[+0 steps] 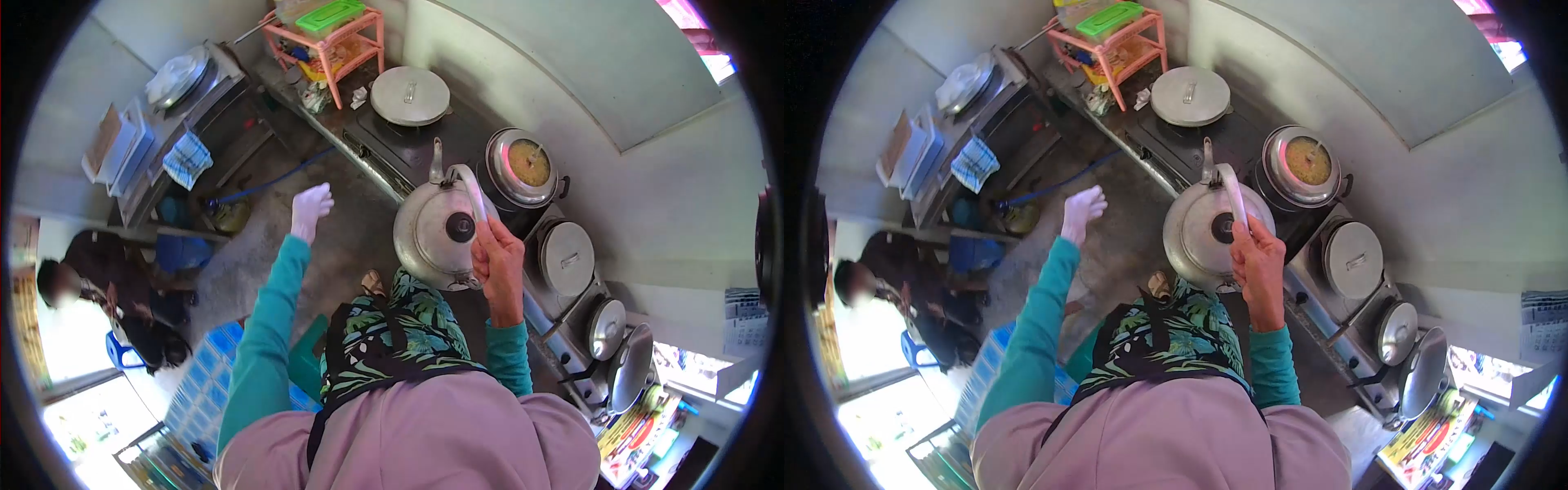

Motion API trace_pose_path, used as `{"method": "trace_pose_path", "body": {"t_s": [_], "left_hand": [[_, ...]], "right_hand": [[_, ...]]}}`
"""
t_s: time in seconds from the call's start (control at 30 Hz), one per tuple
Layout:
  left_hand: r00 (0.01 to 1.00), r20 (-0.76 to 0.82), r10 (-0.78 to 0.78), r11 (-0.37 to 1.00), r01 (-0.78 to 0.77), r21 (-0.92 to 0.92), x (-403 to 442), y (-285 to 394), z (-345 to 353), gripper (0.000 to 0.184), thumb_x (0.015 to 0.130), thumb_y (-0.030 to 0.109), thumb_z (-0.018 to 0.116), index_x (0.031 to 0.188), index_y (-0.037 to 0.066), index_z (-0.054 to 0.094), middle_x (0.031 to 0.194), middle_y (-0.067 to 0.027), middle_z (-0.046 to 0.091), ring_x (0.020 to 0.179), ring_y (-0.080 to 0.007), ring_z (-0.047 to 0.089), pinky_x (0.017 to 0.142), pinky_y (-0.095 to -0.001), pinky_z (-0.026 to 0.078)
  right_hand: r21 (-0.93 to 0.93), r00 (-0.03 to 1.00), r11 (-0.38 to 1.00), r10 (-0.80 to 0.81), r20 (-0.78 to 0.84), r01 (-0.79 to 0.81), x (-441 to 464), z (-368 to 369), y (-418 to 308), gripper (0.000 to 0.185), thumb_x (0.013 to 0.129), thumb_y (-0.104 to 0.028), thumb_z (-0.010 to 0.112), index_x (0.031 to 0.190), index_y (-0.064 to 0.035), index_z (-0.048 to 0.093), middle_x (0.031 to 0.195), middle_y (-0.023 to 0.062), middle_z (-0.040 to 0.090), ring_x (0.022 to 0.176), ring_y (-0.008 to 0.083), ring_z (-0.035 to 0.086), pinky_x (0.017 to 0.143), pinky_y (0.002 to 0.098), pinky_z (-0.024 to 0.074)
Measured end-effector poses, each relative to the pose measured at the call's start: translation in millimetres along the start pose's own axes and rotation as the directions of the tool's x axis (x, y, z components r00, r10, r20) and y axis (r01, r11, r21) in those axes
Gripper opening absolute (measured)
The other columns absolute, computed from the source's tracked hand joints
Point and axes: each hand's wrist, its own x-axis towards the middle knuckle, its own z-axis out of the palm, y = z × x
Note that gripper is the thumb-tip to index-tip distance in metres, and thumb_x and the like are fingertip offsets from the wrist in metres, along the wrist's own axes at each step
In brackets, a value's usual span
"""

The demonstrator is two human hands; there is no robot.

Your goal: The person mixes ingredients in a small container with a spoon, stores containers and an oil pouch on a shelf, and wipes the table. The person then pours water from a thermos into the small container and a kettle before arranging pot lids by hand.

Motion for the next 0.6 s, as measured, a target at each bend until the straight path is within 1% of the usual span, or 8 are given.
{"method": "trace_pose_path", "body": {"t_s": [0.1,0.2,0.23,0.27,0.33,0.37,0.5,0.6], "left_hand": [[0.991,0.079,-0.106,0.992,0.100,0.074,115.4,31.5,37.0,0.021,0.085,0.025,0.068,0.080,0.007,0.060,0.069,0.0002,0.053,0.053,-0.0087,0.049,0.045,-0.0219,0.035],[0.966,0.155,-0.206,0.967,0.177,0.182,245.4,31.5,68.3,0.033,0.080,0.033,0.073,0.086,0.003,0.061,0.071,-0.0038,0.055,0.052,-0.0130,0.050,0.046,-0.0277,0.039],[0.972,0.091,-0.216,0.957,0.193,0.214,282.5,31.9,83.3,0.036,0.079,0.035,0.074,0.088,0.002,0.062,0.071,-0.0048,0.056,0.052,-0.0149,0.050,0.047,-0.0302,0.040],[0.974,0.025,-0.225,0.947,0.212,0.241,307.6,33.5,96.8,0.040,0.078,0.037,0.074,0.091,0.002,0.062,0.071,-0.0058,0.056,0.053,-0.0167,0.051,0.048,-0.0327,0.041],[0.972,-0.048,-0.231,0.921,0.234,0.312,336.6,49.4,121.3,0.041,0.080,0.039,0.073,0.096,0.004,0.059,0.075,-0.0062,0.057,0.053,-0.0156,0.052,0.047,-0.0305,0.041],[0.967,-0.024,-0.253,0.924,0.249,0.290,356.6,48.3,125.8,0.044,0.079,0.040,0.073,0.100,0.003,0.060,0.076,-0.0073,0.058,0.057,-0.0183,0.054,0.051,-0.0325,0.043],[0.962,-0.011,-0.272,0.896,0.257,0.363,432.5,29.3,142.9,0.048,0.077,0.045,0.073,0.097,0.003,0.059,0.077,-0.0086,0.058,0.056,-0.0215,0.055,0.047,-0.0352,0.043],[0.928,-0.074,-0.365,0.894,0.371,0.252,469.0,14.6,155.1,0.052,0.077,0.049,0.071,0.099,0.004,0.059,0.078,-0.0092,0.058,0.058,-0.0221,0.055,0.050,-0.0366,0.044]], "right_hand": [[-0.016,0.996,1.000,-0.025,-0.087,0.023,21.5,20.7,-4.4,0.037,0.094,-0.026,0.059,0.123,-0.0032,0.057,0.059,-0.0061,0.041,0.042,0.0005,0.031,0.037,0.0165,0.0212],[-0.028,0.993,1.000,-0.016,-0.116,0.013,43.7,37.5,-5.4,0.037,0.095,-0.026,0.058,0.123,-0.0016,0.056,0.059,-0.0062,0.041,0.042,0.0004,0.031,0.038,0.0160,0.0216],[-0.057,0.987,0.998,-0.015,-0.157,0.006,51.7,41.7,-7.5,0.038,0.095,-0.025,0.058,0.123,-0.0009,0.055,0.059,-0.0063,0.040,0.043,0.0004,0.031,0.038,0.0159,0.0218],[-0.090,0.980,0.996,-0.015,-0.196,-0.003,58.9,44.7,-10.2,0.038,0.095,-0.025,0.058,0.124,-0.0002,0.055,0.059,-0.0064,0.040,0.044,0.0003,0.031,0.038,0.0157,0.0220],[-0.056,0.974,0.998,0.019,-0.227,-0.032,73.9,53.1,-11.9,0.041,0.095,-0.025,0.057,0.126,0.0009,0.053,0.060,-0.0063,0.041,0.045,0.0003,0.031,0.039,0.0159,0.0223],[-0.047,0.972,0.997,0.045,-0.230,-0.058,76.3,59.0,-14.3,0.042,0.095,-0.026,0.057,0.127,0.0011,0.052,0.060,-0.0060,0.041,0.045,0.0004,0.031,0.039,0.0160,0.0223],[-0.033,0.959,0.995,0.081,-0.271,-0.093,99.7,79.5,-14.9,0.047,0.094,-0.031,0.057,0.128,0.0018,0.052,0.059,-0.0049,0.041,0.045,0.0010,0.031,0.039,0.0162,0.0230],[0.008,0.928,0.993,0.114,-0.354,-0.118,120.4,101.0,-14.2,0.048,0.094,-0.031,0.058,0.128,0.0020,0.051,0.059,-0.0044,0.041,0.045,0.0017,0.032,0.039,0.0167,0.0241]]}}
